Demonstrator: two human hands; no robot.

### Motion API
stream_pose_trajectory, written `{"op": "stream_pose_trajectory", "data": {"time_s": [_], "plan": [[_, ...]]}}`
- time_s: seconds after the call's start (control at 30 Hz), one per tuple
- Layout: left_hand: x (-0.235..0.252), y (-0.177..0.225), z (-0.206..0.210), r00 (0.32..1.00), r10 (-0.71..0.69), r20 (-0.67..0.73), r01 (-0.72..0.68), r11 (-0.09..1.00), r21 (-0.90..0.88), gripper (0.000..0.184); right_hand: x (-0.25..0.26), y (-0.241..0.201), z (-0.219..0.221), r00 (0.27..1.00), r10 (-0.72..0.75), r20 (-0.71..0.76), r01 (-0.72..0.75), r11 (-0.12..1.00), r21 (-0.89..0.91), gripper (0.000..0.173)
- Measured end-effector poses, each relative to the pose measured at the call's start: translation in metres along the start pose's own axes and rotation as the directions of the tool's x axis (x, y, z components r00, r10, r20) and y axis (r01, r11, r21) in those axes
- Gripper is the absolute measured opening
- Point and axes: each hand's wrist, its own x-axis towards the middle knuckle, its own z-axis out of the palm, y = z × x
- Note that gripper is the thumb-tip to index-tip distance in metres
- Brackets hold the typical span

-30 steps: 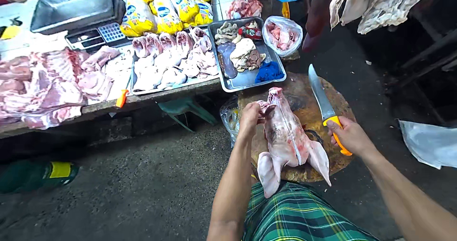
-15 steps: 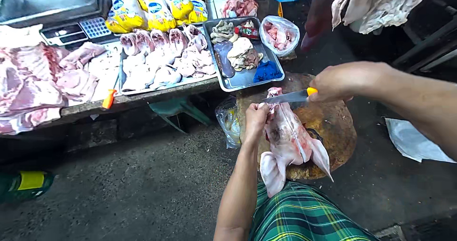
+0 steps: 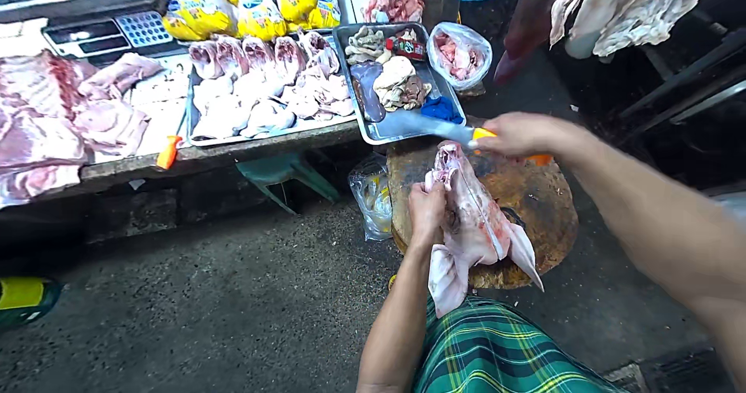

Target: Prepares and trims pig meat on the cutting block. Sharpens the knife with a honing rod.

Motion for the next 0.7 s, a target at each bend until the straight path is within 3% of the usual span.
{"op": "stream_pose_trajectory", "data": {"time_s": [0.1,0.17,0.23,0.33,0.37,0.5,0.6,0.7], "plan": [[0.017,-0.006,0.009,0.999,-0.035,0.018,0.037,0.995,-0.09,0.048,-0.034,0.067,0.093,0.931,0.191,-0.312,-0.027,0.886,0.462,0.053],[0.046,0.003,0.024,0.999,-0.018,-0.037,0.015,0.998,-0.059,0.044,-0.051,0.085,0.163,0.892,0.347,-0.29,-0.041,0.7,0.713,0.052],[0.078,0.006,0.035,1.0,0.024,0.001,-0.024,0.999,-0.03,0.042,-0.064,0.085,0.213,0.873,0.429,-0.233,-0.02,0.508,0.861,0.05],[0.094,0.024,0.043,0.997,-0.014,0.069,0.015,1.0,-0.014,0.037,-0.082,0.083,0.215,0.911,0.374,-0.175,0.057,0.305,0.951,0.043],[0.09,0.033,0.044,0.997,-0.052,0.064,0.051,0.999,0.007,0.036,-0.089,0.083,0.203,0.913,0.376,-0.158,0.035,0.314,0.949,0.042],[0.079,0.06,0.044,0.976,-0.194,0.103,0.192,0.981,0.027,0.042,-0.089,0.095,0.151,0.919,0.368,-0.14,-0.147,0.65,0.745,0.052],[0.081,0.07,0.044,0.954,-0.265,0.138,0.251,0.962,0.111,0.036,-0.069,0.092,0.119,0.946,0.292,-0.139,-0.162,0.8,0.578,0.056],[0.081,0.079,0.042,0.942,-0.28,0.185,0.272,0.96,0.067,0.03,-0.05,0.071,0.081,0.972,0.186,-0.143,-0.112,0.904,0.412,0.054]]}}
